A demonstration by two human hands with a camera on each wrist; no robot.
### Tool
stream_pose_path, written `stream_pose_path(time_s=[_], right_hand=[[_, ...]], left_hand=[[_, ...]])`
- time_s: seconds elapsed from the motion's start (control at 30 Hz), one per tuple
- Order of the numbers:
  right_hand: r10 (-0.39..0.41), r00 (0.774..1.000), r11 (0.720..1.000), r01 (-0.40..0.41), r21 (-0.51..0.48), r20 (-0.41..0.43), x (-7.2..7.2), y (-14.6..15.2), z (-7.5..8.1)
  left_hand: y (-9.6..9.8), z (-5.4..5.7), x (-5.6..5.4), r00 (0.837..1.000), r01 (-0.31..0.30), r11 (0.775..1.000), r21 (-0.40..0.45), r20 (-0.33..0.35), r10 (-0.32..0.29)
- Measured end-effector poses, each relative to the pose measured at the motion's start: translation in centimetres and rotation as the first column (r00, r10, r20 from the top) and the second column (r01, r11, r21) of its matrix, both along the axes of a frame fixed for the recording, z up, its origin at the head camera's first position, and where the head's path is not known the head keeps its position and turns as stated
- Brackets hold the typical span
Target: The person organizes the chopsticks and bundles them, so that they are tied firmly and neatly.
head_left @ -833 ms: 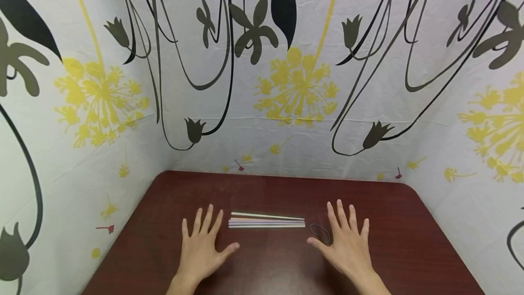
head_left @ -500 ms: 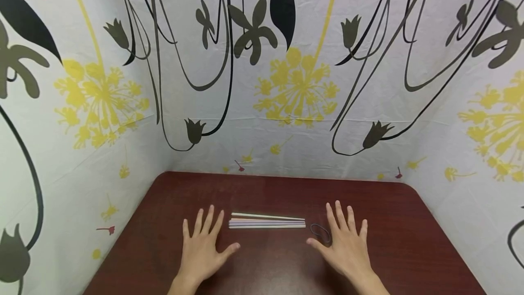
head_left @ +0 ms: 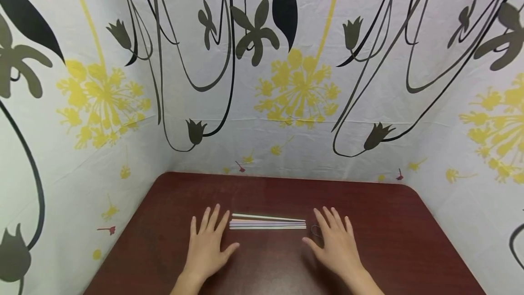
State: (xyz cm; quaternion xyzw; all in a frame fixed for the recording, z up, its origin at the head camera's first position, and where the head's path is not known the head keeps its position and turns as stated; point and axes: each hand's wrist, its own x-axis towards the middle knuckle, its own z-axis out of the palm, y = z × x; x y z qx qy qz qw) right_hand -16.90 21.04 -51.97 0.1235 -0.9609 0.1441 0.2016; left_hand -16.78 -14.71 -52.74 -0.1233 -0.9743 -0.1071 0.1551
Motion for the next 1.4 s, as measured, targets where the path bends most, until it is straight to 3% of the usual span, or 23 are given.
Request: stream_pose_path(time_s=[0.27,0.67,0.93,1.13,1.4], right_hand=[[0.080,0.992,0.996,-0.078,0.033,-0.093,-1.2,-1.7,-0.8],[0.150,0.987,0.980,-0.140,0.141,-0.065,-2.6,-4.9,-2.9],[0.169,0.982,0.979,-0.157,0.130,-0.087,-3.2,-5.7,-3.6],[0.168,0.984,0.978,-0.159,0.137,-0.061,-3.5,-5.9,-4.2],[0.169,0.984,0.973,-0.175,0.151,0.052,-3.9,-6.5,-4.4]], left_hand=[[0.5,-0.7,-0.9,0.999,0.036,0.999,-0.006,-0.034,-0.036],[2.0,-2.0,-2.1,0.996,0.086,0.996,0.013,-0.022,-0.086],[2.7,-2.9,-2.8,0.996,0.093,0.995,-0.021,0.015,-0.093],[3.0,-3.0,-3.1,0.995,0.093,0.995,-0.031,0.035,-0.092],[3.4,-3.5,-3.8,0.994,0.107,0.994,-0.031,0.032,-0.106]])
